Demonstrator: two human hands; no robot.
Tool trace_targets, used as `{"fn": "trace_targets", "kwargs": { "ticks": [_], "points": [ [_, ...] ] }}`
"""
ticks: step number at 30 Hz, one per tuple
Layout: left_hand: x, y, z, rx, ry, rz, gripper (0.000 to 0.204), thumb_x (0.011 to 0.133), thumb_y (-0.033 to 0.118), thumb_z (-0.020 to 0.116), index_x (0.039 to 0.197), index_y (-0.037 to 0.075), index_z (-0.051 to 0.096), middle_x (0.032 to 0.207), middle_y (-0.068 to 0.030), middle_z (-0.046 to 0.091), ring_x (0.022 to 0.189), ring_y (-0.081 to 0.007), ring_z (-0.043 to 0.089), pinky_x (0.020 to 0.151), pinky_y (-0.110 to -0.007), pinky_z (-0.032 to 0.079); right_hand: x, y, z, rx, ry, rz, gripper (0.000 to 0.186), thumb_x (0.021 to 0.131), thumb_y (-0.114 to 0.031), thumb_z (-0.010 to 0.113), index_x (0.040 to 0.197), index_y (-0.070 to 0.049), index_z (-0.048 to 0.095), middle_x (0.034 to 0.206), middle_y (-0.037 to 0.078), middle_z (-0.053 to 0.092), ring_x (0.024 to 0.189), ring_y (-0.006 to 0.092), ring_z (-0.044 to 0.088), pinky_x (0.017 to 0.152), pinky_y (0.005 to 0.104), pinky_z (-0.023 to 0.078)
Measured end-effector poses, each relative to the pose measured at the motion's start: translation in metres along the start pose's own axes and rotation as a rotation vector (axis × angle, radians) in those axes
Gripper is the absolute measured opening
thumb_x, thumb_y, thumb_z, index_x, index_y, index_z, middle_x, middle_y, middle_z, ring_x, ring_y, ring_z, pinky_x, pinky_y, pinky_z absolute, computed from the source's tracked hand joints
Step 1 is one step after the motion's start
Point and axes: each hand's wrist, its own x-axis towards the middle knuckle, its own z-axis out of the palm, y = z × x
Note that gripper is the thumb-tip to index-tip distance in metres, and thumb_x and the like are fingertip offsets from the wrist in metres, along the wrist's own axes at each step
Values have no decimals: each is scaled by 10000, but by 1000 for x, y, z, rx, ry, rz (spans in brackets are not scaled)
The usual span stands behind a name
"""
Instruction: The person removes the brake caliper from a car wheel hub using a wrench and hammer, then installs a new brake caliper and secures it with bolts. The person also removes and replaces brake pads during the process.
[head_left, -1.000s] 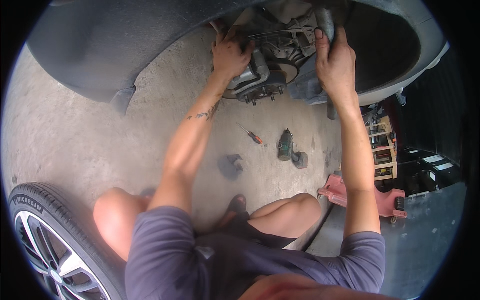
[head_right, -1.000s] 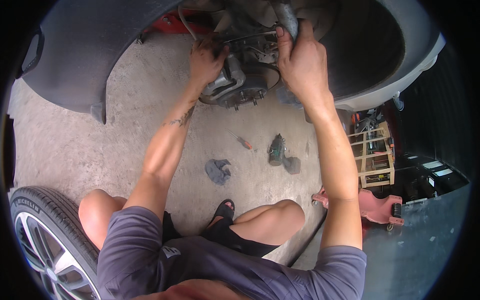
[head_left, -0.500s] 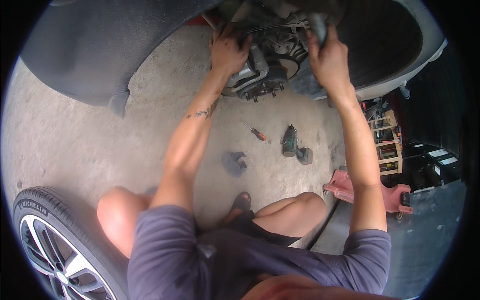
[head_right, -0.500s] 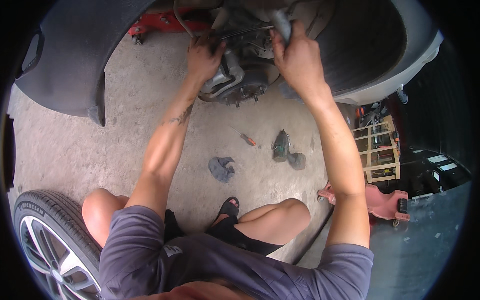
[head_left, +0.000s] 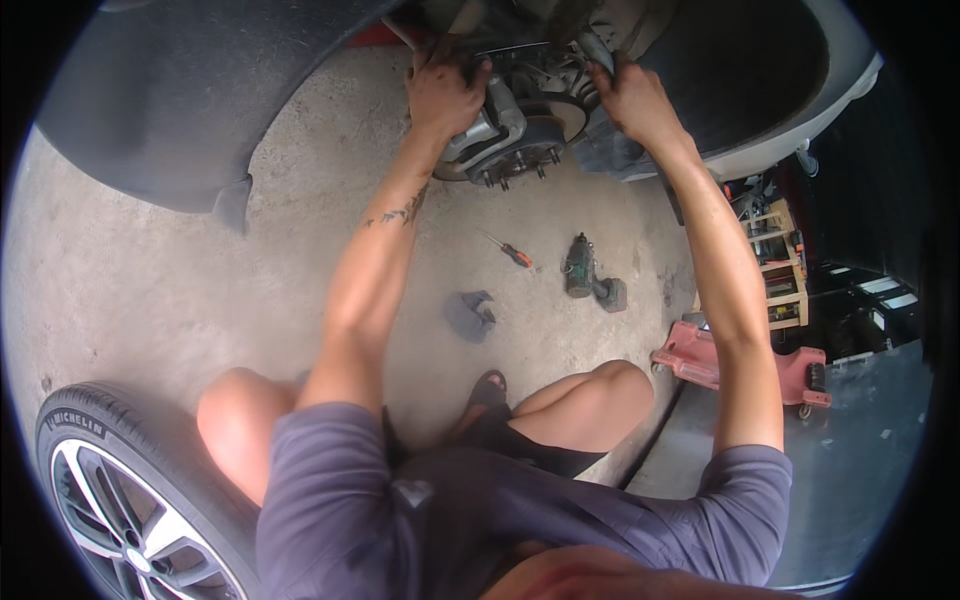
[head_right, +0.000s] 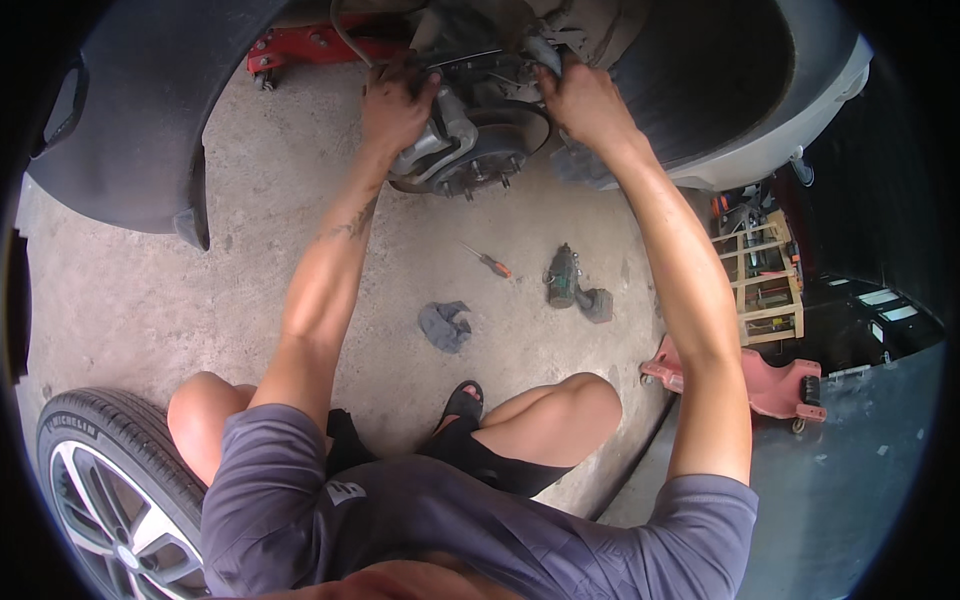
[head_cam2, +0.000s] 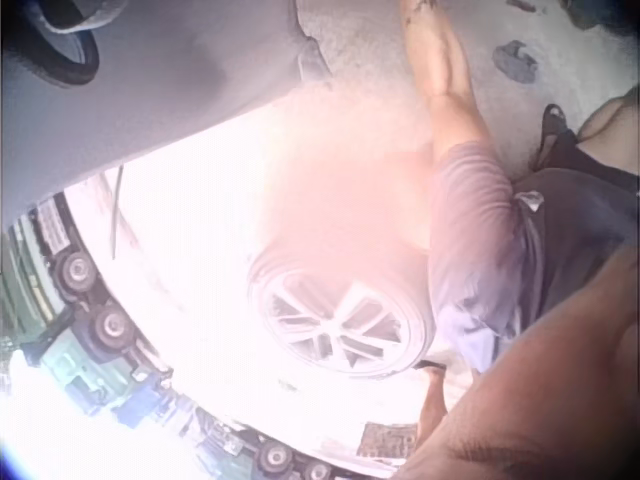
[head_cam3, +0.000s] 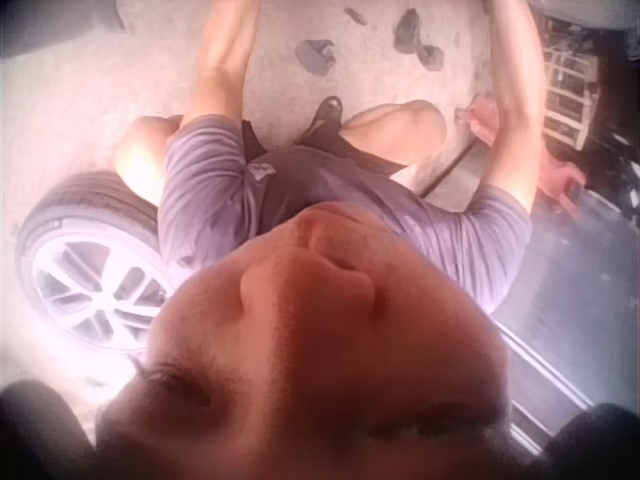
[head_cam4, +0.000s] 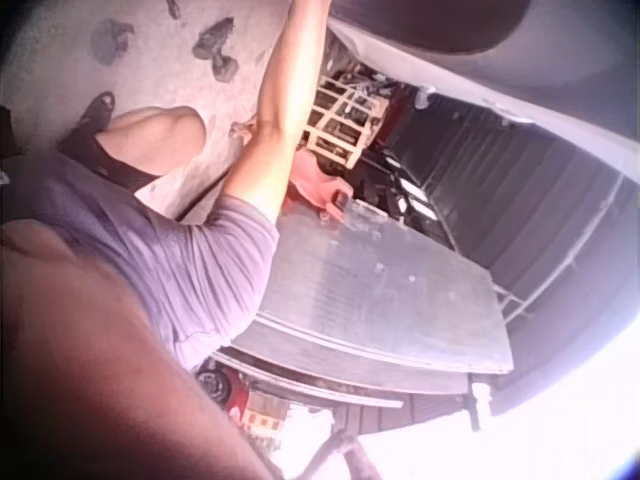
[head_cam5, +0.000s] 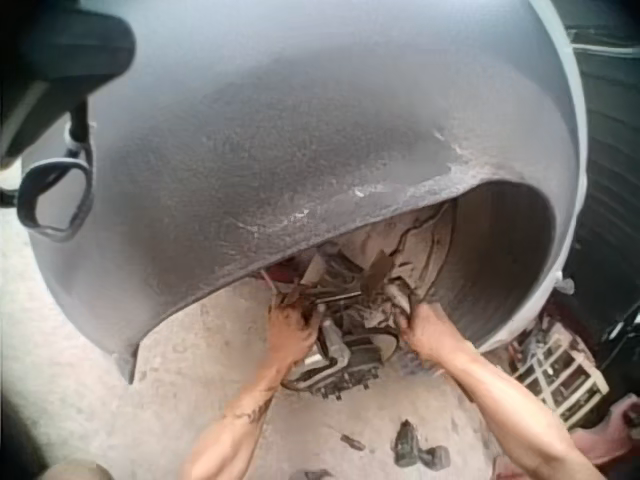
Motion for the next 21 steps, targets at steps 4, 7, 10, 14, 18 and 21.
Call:
{"fn": "trace_targets", "kwargs": {
  "ticks": [4, 7, 10, 14, 18, 21],
  "points": [
    [4, -15, 0, -22, 93, 21, 275, 845, 317, 612, 967, 86, 696, 1231, -69, 580, 1102, -349, 507, 928, -497, 404, -4, -44, -44, 118, 193, -113, 428, 941, -373, 530, 1021, 46, 567, 802, 297, 637, 831, 472, 623, 719, 504, 499],
    [0, -11, 0, -28, 69, 24, 280, 855, 305, 608, 974, 65, 689, 1232, -108, 597, 1068, -377, 529, 929, -465, 416, -25, -57, -56, 288, 500, -245, 408, 957, -348, 541, 1025, 53, 560, 613, 211, 599, 641, 404, 643, 569, 416, 480],
    [-3, -1, 3, -34, 35, 31, 283, 855, 302, 610, 983, 62, 688, 1228, -110, 600, 1064, -378, 530, 930, -467, 414, -5, 6, 7, 66, 266, -193, 424, 960, -344, 529, 1043, 70, 557, 673, 241, 620, 715, 441, 632, 618, 412, 495],
    [-4, -7, 3, 29, 46, 16, 284, 842, 309, 620, 1009, 88, 682, 1248, -69, 574, 1114, -348, 509, 925, -491, 411, 2, 4, -15, -56, 102, -59, 459, 963, -411, 501, 1020, 39, 567, 702, 239, 627, 772, 426, 640, 684, 431, 483],
    [4, -17, -3, 6, 70, 4, 288, 834, 319, 626, 1017, 103, 685, 1246, -48, 570, 1132, -333, 503, 930, -495, 408, -21, -48, -56, 313, 380, -101, 403, 940, -364, 551, 1019, 31, 563, 662, 251, 620, 724, 427, 647, 630, 466, 489],
    [-1, -1, 2, -38, 29, -9, 314, 865, 317, 599, 1040, 70, 681, 1217, -94, 598, 1066, -386, 527, 933, -472, 418, -21, -23, -17, 290, 374, -130, 436, 937, -394, 535, 1024, 33, 563, 729, 281, 631, 787, 449, 641, 691, 491, 497]
  ]
}}
